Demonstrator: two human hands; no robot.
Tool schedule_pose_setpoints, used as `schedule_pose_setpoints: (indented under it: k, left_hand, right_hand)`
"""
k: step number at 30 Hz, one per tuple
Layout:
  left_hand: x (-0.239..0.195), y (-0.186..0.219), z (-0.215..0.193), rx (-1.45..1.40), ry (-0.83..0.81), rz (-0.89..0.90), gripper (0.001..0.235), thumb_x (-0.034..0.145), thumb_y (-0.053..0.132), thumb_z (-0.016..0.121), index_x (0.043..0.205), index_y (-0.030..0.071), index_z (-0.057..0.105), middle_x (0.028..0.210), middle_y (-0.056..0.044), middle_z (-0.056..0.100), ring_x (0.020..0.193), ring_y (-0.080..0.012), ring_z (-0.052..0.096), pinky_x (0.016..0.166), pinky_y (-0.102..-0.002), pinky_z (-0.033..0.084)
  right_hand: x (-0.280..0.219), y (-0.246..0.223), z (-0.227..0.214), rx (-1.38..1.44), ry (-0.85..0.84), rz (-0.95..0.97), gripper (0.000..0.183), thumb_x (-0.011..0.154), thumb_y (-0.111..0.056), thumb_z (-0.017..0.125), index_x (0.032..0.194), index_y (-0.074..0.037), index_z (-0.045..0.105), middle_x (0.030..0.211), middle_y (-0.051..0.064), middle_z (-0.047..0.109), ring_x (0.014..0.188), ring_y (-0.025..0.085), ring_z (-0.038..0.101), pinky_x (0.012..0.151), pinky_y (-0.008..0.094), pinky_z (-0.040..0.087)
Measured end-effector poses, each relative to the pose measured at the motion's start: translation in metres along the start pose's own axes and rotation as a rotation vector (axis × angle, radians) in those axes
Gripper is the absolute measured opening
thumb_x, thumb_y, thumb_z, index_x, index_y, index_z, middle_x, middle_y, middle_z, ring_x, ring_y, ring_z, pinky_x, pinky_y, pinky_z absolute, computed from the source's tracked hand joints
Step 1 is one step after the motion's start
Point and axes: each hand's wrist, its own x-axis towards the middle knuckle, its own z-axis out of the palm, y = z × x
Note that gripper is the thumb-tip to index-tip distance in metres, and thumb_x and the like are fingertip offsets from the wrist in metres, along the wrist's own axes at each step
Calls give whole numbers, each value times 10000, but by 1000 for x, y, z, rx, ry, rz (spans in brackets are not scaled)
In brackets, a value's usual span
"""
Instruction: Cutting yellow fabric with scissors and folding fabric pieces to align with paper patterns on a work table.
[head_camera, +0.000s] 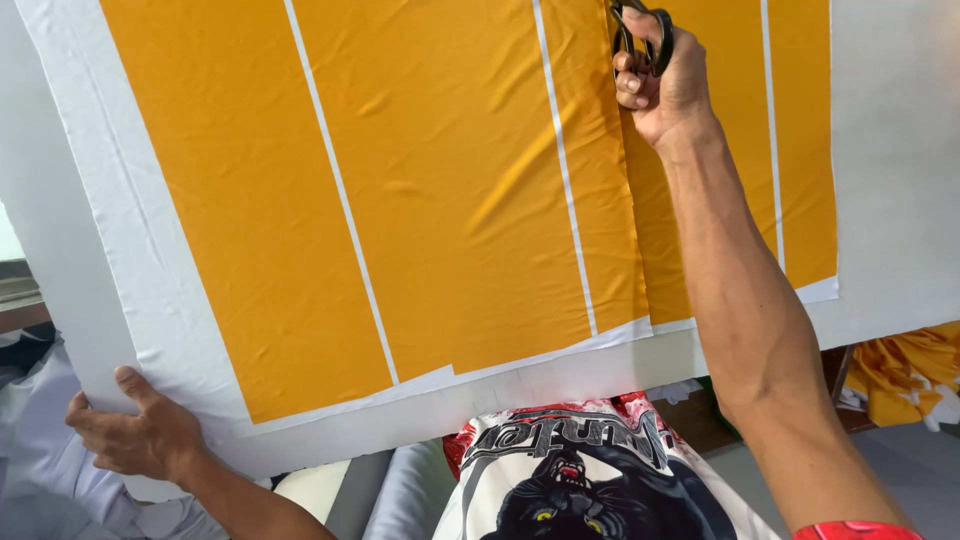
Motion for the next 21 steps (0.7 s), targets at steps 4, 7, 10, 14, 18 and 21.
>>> schedule_pose_setpoints:
  k: [4,7,10,14,18,21]
  left_hand:
    - [0,0,-1,2,-2,-6,440,1158,415,593,1301,16,476,1236,-240,631,1084,-474,548,888,-596,310]
    - [-1,0,0,15,-1,-5,451,1155,453,570,1302,37,473,1232,-226,634,1076,-458,562,879,-587,323]
    - [-1,1,-2,-1,-2,-8,437,1148,417,591,1303,26,475,1230,-233,639,1084,-463,559,902,-590,315]
    - [-1,1,-1,4,18,28,438,1145,410,599,1297,12,494,1220,-230,636,1061,-478,557,880,-589,319]
    - [-2,9,-6,-18,2,-1,434,1129,414,584,1285,22,480,1219,-248,646,1082,-475,549,900,-587,308]
    - [-2,8,-4,-10,0,-8,441,1134,408,588,1308,16,484,1261,-268,646,1105,-485,556,897,-598,311]
  right_hand:
    - [3,-5,7,-18,12,1,231,787,-247,760,960,-162,632,690,45,538,449,74,400,388,197,177]
    - [5,-6,8,-23,9,-8,260,800,-243,787,985,-160,624,697,35,549,459,66,418,385,194,220]
    - [14,-2,3,-25,15,-14,321,768,-238,839,885,-164,549,701,44,541,473,76,414,398,207,194]
    - [15,-1,0,-125,-111,-98,167,876,-170,801,933,-149,645,753,-3,531,536,43,448,411,177,237]
    - [18,-5,5,-51,19,-37,352,729,-221,852,894,-143,551,709,44,560,455,67,422,375,209,211]
    - [23,-9,8,-28,57,-35,255,795,-184,769,824,-162,517,699,56,537,457,90,400,402,223,207]
